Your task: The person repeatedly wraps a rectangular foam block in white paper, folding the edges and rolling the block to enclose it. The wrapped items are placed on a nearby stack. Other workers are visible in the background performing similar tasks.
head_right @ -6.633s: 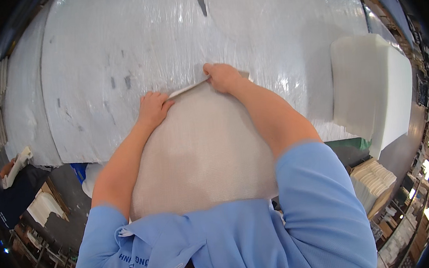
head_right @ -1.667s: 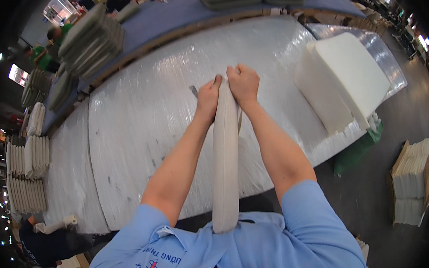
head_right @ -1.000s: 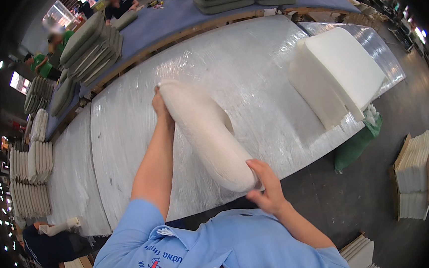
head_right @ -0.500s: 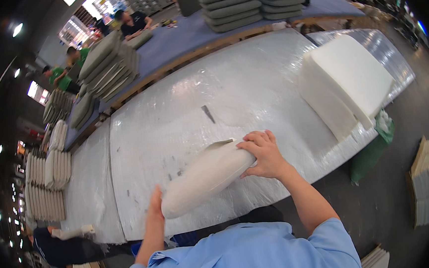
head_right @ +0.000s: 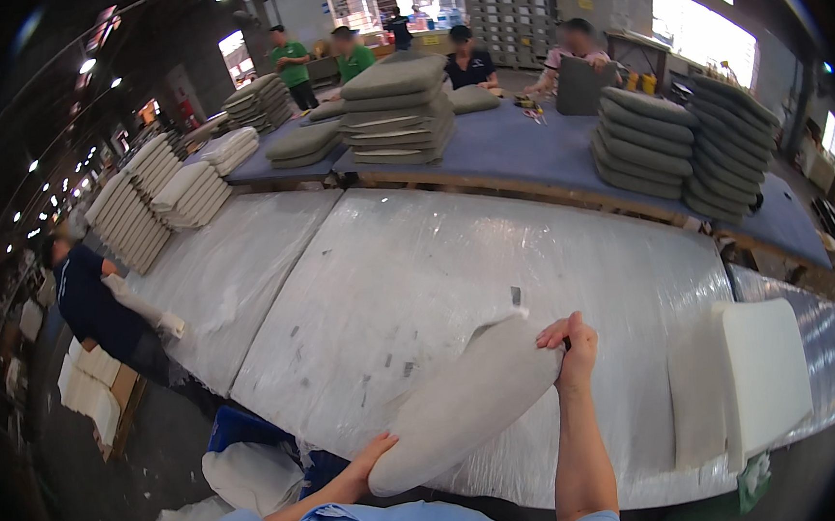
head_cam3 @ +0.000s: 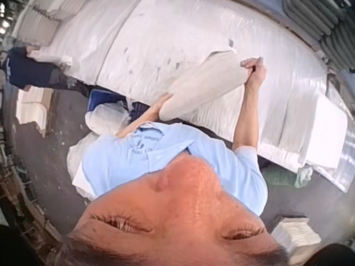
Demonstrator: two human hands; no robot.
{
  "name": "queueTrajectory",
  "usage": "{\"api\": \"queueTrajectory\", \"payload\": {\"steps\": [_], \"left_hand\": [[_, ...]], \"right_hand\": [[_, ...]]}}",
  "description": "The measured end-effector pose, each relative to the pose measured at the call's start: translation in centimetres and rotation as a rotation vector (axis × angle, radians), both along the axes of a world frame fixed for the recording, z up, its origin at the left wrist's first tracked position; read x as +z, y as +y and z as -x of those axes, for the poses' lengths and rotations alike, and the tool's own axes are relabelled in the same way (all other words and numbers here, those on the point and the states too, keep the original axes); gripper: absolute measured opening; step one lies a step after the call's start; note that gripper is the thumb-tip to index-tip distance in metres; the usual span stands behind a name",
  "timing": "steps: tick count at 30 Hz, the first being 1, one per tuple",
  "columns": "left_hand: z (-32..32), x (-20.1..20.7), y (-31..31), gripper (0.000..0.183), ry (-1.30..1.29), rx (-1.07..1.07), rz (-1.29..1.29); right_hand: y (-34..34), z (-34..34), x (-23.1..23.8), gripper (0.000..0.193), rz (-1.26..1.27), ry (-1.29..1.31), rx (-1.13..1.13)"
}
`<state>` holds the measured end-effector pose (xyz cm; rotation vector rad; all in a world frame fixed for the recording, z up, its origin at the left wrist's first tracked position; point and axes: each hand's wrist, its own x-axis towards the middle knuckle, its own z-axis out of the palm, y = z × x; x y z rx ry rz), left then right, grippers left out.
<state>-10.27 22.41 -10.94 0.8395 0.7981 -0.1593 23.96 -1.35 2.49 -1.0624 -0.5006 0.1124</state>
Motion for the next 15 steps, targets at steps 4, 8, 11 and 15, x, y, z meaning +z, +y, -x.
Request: {"api": "queueTrajectory", "payload": {"steps": [4, 8, 11, 15], "left_hand": [[-3.1, -0.8, -3.3, 0.093, -0.11, -0.049, -0.159], [-5.2, -0.5, -3.4, 0.087, -0.248, -0.177, -0.24], [-8.0, 3.8, -6.7, 0.075, -0.557, -0.214, -0.448], [-10.4, 12.1, -9.1, 0.068, -0.825, -0.207, -0.876]], "right_hand": [[3.4, 3.8, 7.2, 0.058, -0.029, -0.447, 0.165], [5.0, 9.2, 7.6, 0.038, 0.03, -0.6, 0.13], [3.4, 12.4, 3.3, 0.018, 0.061, -0.283, -0.06], [3.6, 14.2, -0.7, 0.058, 0.182, 0.121, 0.061]]}}
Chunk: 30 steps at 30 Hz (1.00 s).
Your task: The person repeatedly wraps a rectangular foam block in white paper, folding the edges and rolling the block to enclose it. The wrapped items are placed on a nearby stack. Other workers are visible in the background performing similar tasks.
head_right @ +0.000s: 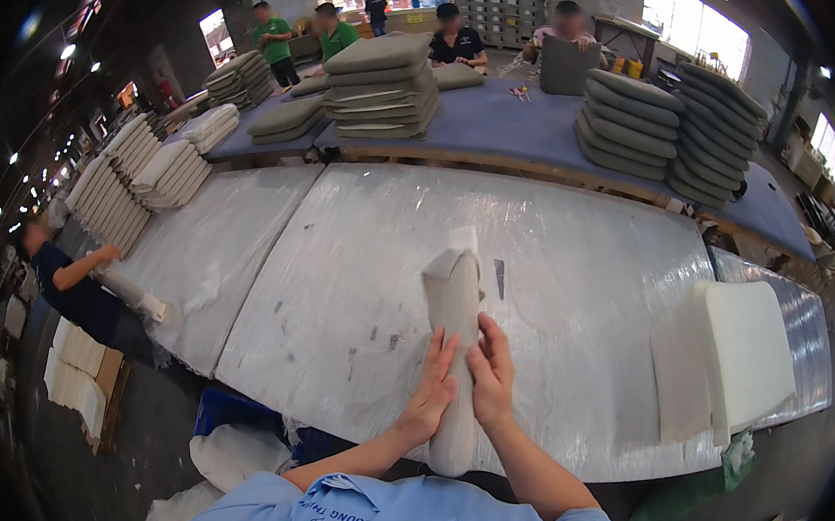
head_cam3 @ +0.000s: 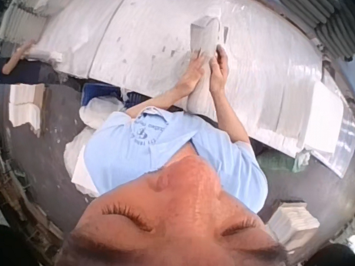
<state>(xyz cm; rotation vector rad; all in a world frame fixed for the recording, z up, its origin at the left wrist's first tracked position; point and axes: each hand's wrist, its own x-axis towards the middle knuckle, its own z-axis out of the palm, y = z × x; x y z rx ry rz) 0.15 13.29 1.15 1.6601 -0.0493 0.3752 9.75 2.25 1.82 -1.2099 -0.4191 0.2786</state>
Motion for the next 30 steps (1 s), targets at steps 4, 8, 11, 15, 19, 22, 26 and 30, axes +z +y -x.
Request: {"api": "queueTrajectory", "payload": {"steps": [4, 8, 11, 15, 19, 22, 26, 30], "left_hand": [[-0.2, -0.2, 0.9, 0.067, -0.005, 0.106, 0.063], [-2.0, -0.4, 2.2, 0.066, 0.035, 0.109, 0.096], [-3.1, -0.8, 3.3, 0.066, 0.074, 0.101, 0.15], [-4.4, -0.7, 4.4, 0.066, 0.099, 0.102, 0.197], [-6.4, -0.9, 5.1, 0.067, 0.079, 0.075, 0.233], [-8.1, -1.6, 6.0, 0.069, 0.104, 0.054, 0.32], [-10.8, -2.3, 7.7, 0.071, 0.136, 0.093, 0.355], [-13.4, -3.0, 9.6, 0.075, 0.12, 0.292, 0.154]], "right_hand": [[1.2, 1.2, -1.0, 0.061, -0.025, 0.029, 0.058], [2.0, -0.2, -1.3, 0.057, 0.046, 0.002, 0.017], [2.6, -0.3, -1.8, 0.054, 0.054, 0.012, 0.008], [3.1, -0.1, -2.1, 0.054, -0.026, 0.071, 0.04], [3.5, -1.0, -1.6, 0.056, -0.069, 0.084, 0.057], [4.3, -2.5, -1.3, 0.057, -0.017, 0.115, 0.082], [6.4, -6.3, -2.1, 0.059, -0.054, 0.104, 0.084], [8.7, -9.4, -3.0, 0.055, 0.028, 0.098, -0.152]]}}
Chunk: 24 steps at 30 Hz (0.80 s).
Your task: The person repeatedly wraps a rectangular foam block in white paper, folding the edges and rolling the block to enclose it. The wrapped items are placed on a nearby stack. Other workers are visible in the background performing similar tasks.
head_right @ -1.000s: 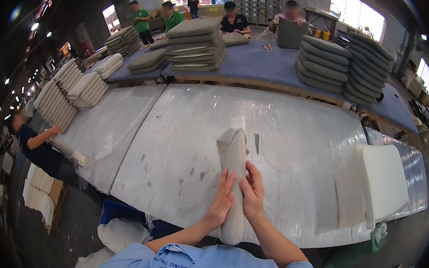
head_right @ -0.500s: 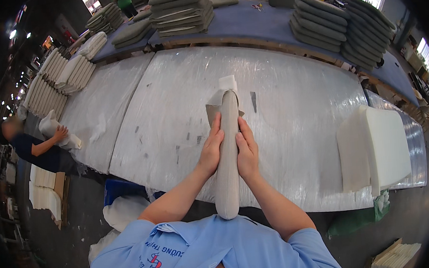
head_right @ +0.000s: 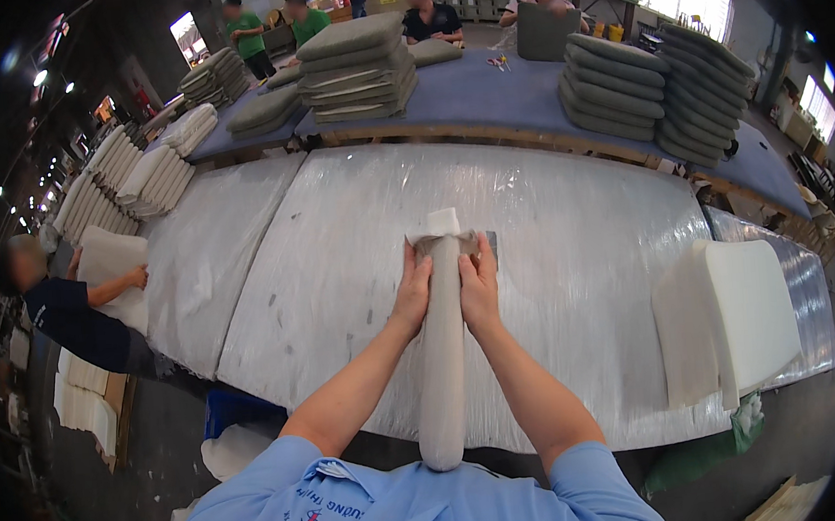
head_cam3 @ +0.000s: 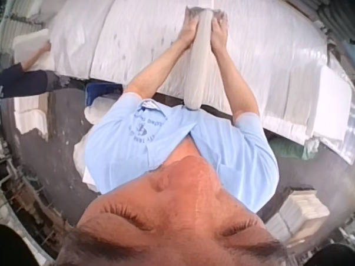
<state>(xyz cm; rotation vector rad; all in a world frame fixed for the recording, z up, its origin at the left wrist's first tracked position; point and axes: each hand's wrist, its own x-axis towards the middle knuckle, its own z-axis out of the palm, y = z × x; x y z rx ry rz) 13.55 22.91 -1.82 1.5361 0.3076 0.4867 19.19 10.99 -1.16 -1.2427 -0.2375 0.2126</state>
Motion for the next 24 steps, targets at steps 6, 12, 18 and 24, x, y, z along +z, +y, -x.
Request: {"api": "queueTrajectory", "payload": {"steps": [6, 12, 18, 24], "left_hand": [[-2.2, 1.5, 3.1, 0.041, -0.035, 0.133, -0.51], [-1.9, 2.8, 4.2, 0.028, -0.116, 0.18, -0.573], [-2.4, 3.2, 2.3, 0.029, -0.27, 0.206, -0.588], [-2.4, 4.0, 3.3, 0.026, -0.3, 0.054, -0.753]], "right_hand": [[0.2, -3.5, -2.0, 0.023, 0.373, -0.428, -0.324], [1.8, -3.3, -0.5, 0.018, 0.058, -0.244, -0.193], [1.5, -5.3, -0.4, 0.02, 0.047, -0.292, -0.181], [1.8, -5.4, -0.6, 0.023, 0.072, -0.313, -0.165]]}}
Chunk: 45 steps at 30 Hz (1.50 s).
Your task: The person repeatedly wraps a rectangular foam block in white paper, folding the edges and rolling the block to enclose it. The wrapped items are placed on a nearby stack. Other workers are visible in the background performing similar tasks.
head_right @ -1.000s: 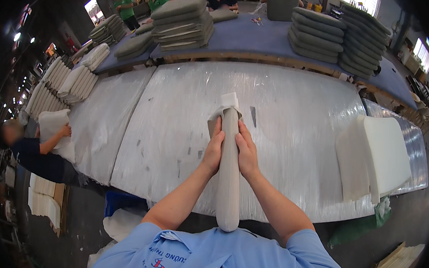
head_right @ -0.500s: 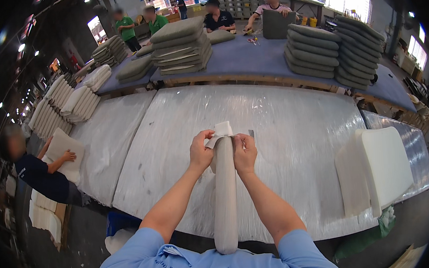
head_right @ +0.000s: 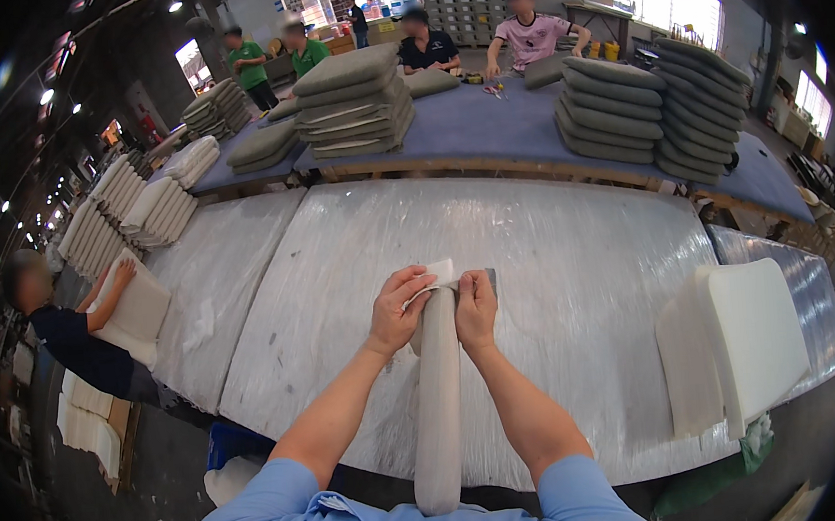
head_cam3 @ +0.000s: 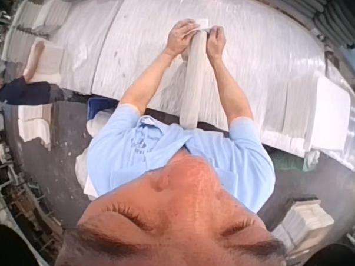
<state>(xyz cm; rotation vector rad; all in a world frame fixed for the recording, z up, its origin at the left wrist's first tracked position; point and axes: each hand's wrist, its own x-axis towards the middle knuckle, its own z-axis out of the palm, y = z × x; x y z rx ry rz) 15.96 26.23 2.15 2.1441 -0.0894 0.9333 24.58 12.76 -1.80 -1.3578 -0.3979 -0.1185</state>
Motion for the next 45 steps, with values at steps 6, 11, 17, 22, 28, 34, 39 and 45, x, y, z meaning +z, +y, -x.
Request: {"api": "queueTrajectory", "payload": {"steps": [6, 11, 17, 22, 28, 34, 39, 45], "left_hand": [[-0.8, 0.5, 1.5, 0.019, 0.13, -0.096, 0.075], [-1.4, 0.1, 0.8, 0.024, 0.354, -0.014, 0.309], [-2.4, -0.8, 0.1, 0.029, 0.369, 0.01, 0.466], [-2.6, -1.3, -0.6, 0.034, 0.366, -0.03, 0.558], [-2.0, -2.3, -0.1, 0.027, 0.346, -0.229, 0.856], [-1.5, -1.7, -0.8, 0.022, 0.392, -0.403, 0.94], [-1.2, -1.7, -0.4, 0.027, 0.274, -0.111, 0.631], [0.0, -0.2, -0.6, 0.037, 0.041, 0.027, -0.152]], "right_hand": [[0.3, -0.1, 0.4, 0.029, 0.083, -0.043, 0.071], [0.7, -0.6, 0.7, 0.032, 0.15, -0.16, 0.099], [1.3, -2.8, 1.3, 0.043, 0.198, -0.218, 0.087], [1.6, -4.1, 1.3, 0.05, 0.218, -0.157, 0.11], [1.7, -3.7, 1.3, 0.052, 0.08, -0.098, 0.22], [0.3, -4.3, 0.9, 0.048, 0.175, -0.132, 0.149], [0.0, -2.8, 1.0, 0.026, -0.016, 0.012, 0.353], [-4.9, -2.2, -1.2, 0.009, 0.019, -0.016, 0.282]]}}
